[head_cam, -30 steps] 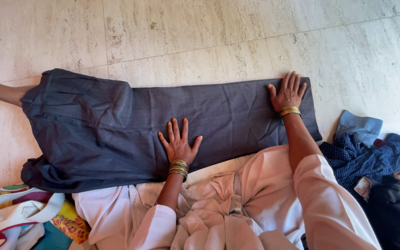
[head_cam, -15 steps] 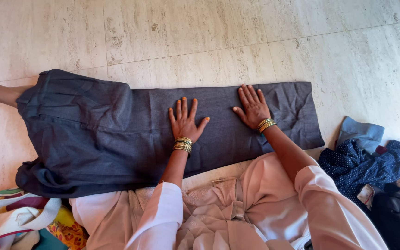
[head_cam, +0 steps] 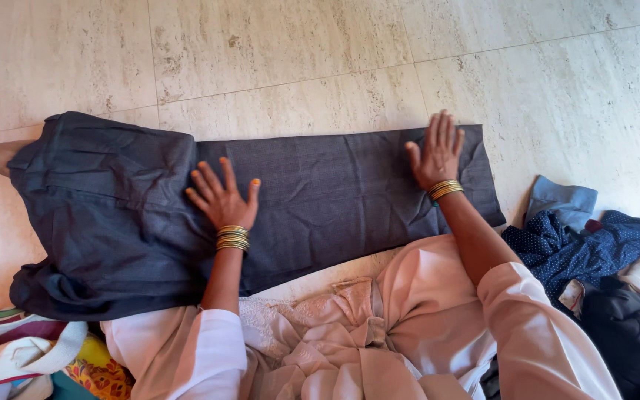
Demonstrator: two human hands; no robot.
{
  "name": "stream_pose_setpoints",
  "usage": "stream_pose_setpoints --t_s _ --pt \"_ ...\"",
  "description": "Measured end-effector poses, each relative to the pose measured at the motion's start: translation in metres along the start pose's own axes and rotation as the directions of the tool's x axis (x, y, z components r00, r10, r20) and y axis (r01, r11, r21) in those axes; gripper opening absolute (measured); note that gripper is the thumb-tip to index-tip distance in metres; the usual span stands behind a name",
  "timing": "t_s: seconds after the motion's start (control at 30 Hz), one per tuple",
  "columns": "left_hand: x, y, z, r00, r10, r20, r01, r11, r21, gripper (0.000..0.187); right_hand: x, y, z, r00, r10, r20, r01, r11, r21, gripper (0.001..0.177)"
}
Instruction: The person sits on the floor and folds a dark-colored pair of pants. They smooth the fabric with their hands, fold the legs together, and then fold the garment into a compact rectangular shape.
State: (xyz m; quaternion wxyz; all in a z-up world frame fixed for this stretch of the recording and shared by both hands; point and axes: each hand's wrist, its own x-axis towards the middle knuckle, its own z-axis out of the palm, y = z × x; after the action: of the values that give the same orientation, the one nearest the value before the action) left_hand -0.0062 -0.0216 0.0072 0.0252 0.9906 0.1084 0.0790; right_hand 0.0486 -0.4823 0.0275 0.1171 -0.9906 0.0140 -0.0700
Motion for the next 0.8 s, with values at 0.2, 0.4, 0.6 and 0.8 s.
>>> stream_pose_setpoints --t_s 0.2,0.4,0.6,0.8 --pt "-0.025 0.090 0.013 0.946 0.323 0.024 -0.311 0.926 -0.213 0.094 -0.032 -0.054 0.028 0.730 -0.597 0.332 0.634 0.773 -0.005 0.092" --pt "-0.030 0.096 0.013 0.950 0.290 0.115 -0.275 0.952 -0.133 0.094 0.000 0.032 0.018 0.902 -0.393 0.178 0.414 0.905 -0.099 0.089" --pt "-0.030 0.101 0.015 0.952 0.279 0.124 -0.270 0.959 -0.083 0.093 0.000 0.071 0.004 0.979 -0.167 0.117 0.183 0.973 -0.139 0.095" --pt "-0.029 0.100 0.015 0.954 0.282 0.103 -0.274 0.958 -0.080 0.092 -0.019 0.010 0.005 0.801 -0.597 -0.040 0.598 0.802 -0.008 0.102"
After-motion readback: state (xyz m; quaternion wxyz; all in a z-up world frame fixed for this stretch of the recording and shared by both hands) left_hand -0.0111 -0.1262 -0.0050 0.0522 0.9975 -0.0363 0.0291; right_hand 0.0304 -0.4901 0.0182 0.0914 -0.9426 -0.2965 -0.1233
